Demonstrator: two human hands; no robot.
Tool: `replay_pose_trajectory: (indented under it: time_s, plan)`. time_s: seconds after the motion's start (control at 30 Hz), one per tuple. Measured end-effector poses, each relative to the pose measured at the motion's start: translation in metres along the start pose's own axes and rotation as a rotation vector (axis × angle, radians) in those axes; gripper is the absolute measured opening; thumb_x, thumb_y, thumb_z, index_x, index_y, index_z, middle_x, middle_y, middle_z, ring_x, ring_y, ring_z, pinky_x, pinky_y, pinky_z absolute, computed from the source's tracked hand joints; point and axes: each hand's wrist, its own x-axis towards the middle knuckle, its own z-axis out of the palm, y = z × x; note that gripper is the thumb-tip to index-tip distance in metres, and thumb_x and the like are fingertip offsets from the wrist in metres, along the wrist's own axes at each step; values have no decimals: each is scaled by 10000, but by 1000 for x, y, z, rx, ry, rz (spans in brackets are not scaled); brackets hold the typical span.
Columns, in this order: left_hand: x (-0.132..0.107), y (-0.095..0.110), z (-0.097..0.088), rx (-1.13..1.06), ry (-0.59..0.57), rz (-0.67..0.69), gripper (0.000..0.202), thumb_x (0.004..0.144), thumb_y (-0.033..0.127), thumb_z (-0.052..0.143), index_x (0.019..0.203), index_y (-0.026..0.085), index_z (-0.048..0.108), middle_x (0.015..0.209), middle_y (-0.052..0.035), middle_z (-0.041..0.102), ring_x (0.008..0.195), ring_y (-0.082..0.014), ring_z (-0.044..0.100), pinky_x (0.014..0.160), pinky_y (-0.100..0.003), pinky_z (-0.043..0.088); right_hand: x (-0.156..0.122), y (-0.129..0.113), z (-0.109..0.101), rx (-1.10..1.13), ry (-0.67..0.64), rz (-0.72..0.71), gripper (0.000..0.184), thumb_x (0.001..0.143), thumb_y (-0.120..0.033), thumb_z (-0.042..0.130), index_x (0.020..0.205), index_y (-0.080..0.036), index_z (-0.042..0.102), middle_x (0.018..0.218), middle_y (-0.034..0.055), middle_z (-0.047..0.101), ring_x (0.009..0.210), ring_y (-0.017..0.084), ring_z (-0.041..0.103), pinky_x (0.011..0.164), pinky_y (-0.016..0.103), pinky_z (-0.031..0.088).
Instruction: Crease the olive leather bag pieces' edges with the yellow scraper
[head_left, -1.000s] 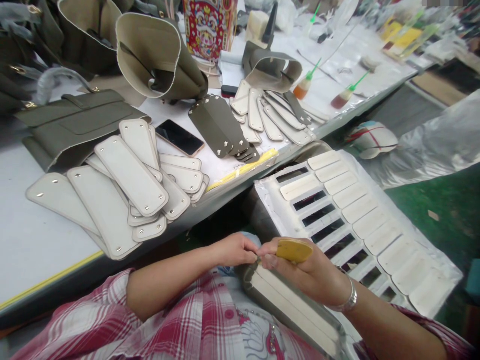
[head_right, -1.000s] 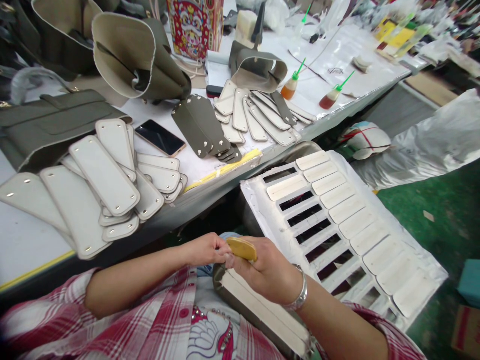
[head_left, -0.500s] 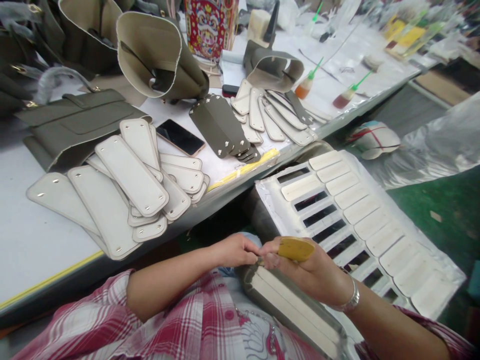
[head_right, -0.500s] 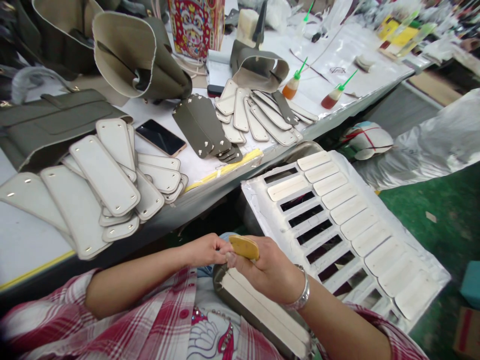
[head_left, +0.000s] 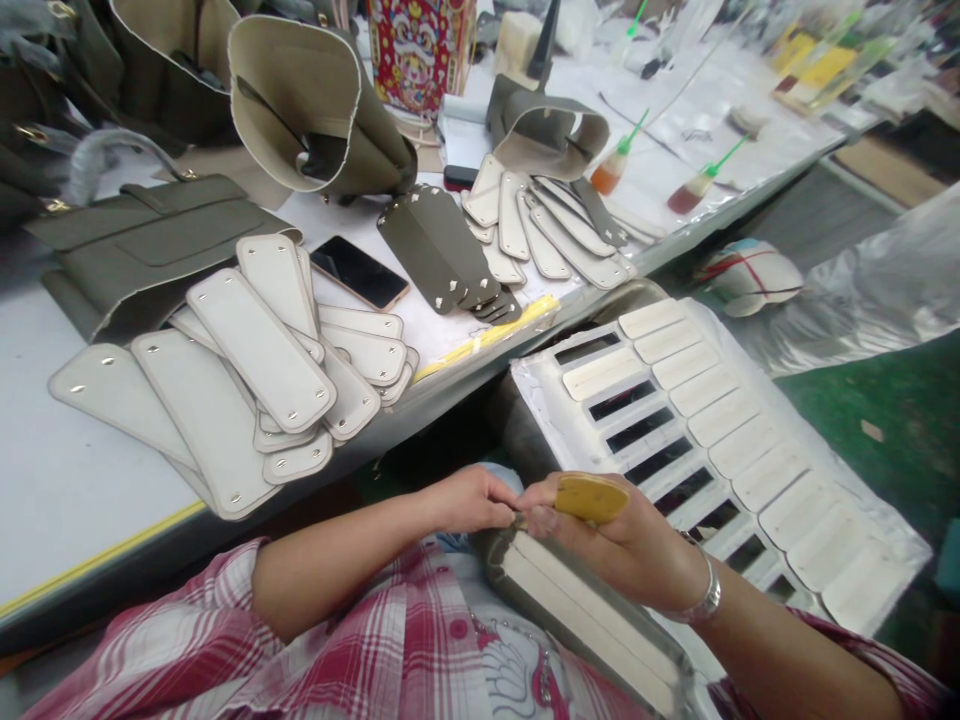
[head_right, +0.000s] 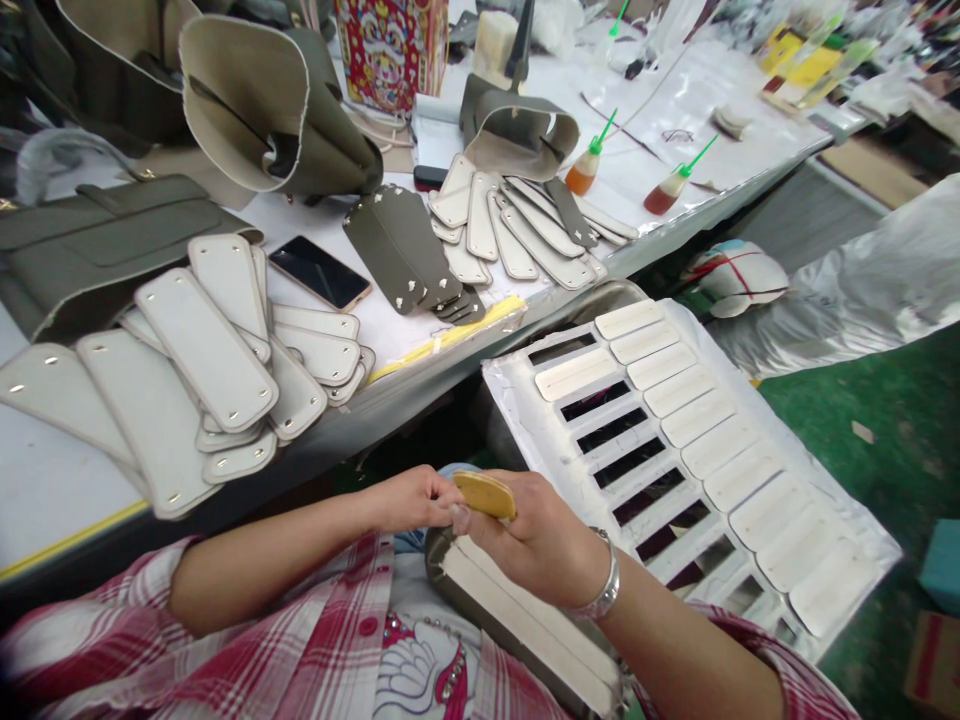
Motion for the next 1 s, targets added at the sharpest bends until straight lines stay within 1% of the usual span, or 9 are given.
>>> replay_pose_trajectory:
  time_s: [0.17,0.3,0.37,0.43,0.5,0.57,0.73,0.87,1.0]
  plan:
    - [0,0,0,-14,-13,3,194,701,252,563,752,119,694,605,29,599,589,-98,507,583,-178,384,-1,3,0,5,2,19,224,883,-355,453,885,-202,616,730,25,597,607,120,522,577,238,460]
    - [1,-3,1,-11,-15,18,199,707,254,549,729,119,693,573,31,576,547,-87,475,551,-179,363,0,2,1,3,-14,11,230,886,-352,443,896,-200,616,722,21,591,615,118,523,582,232,458]
    - [1,-2,0,-9,-27,36,196,707,249,543,713,122,692,549,38,543,525,-79,442,525,-178,339,0,2,1,2,-24,2,224,889,-336,439,902,-194,613,727,21,587,632,117,526,596,229,458]
    - [1,-1,0,-12,-30,49,186,702,239,543,705,126,691,515,53,480,505,-71,396,497,-176,309,0,1,1,6,-31,2,213,893,-313,432,904,-189,605,731,22,582,644,117,526,604,228,456]
    - [1,-1,0,-17,-20,46,174,693,233,549,694,127,687,492,64,409,494,-65,354,477,-175,284,0,1,0,12,-36,9,203,892,-297,431,899,-186,601,728,22,574,640,115,522,599,226,453]
    - [1,-1,0,-30,-18,40,171,690,228,551,702,126,686,488,68,369,490,-62,327,467,-175,267,0,2,0,14,-38,16,193,887,-291,437,897,-186,599,725,22,568,639,116,519,596,227,450]
    - [3,-4,0,-85,-53,76,195,706,247,554,773,125,690,530,60,408,518,-67,348,482,-175,265,0,1,1,-5,-45,-21,181,885,-246,432,905,-174,597,723,26,563,646,116,518,604,229,443]
    - [4,-3,-1,-114,-69,91,248,695,352,594,717,122,684,552,53,438,563,-84,384,528,-182,300,1,-2,3,-27,-34,-132,145,873,-196,438,875,-152,576,693,32,564,612,110,504,585,232,434]
    - [2,0,0,-127,-59,110,254,692,363,604,700,126,695,560,52,463,590,-91,413,554,-178,323,1,-4,4,-11,-44,-141,136,864,-177,444,895,-150,574,725,47,593,638,116,531,593,230,451]
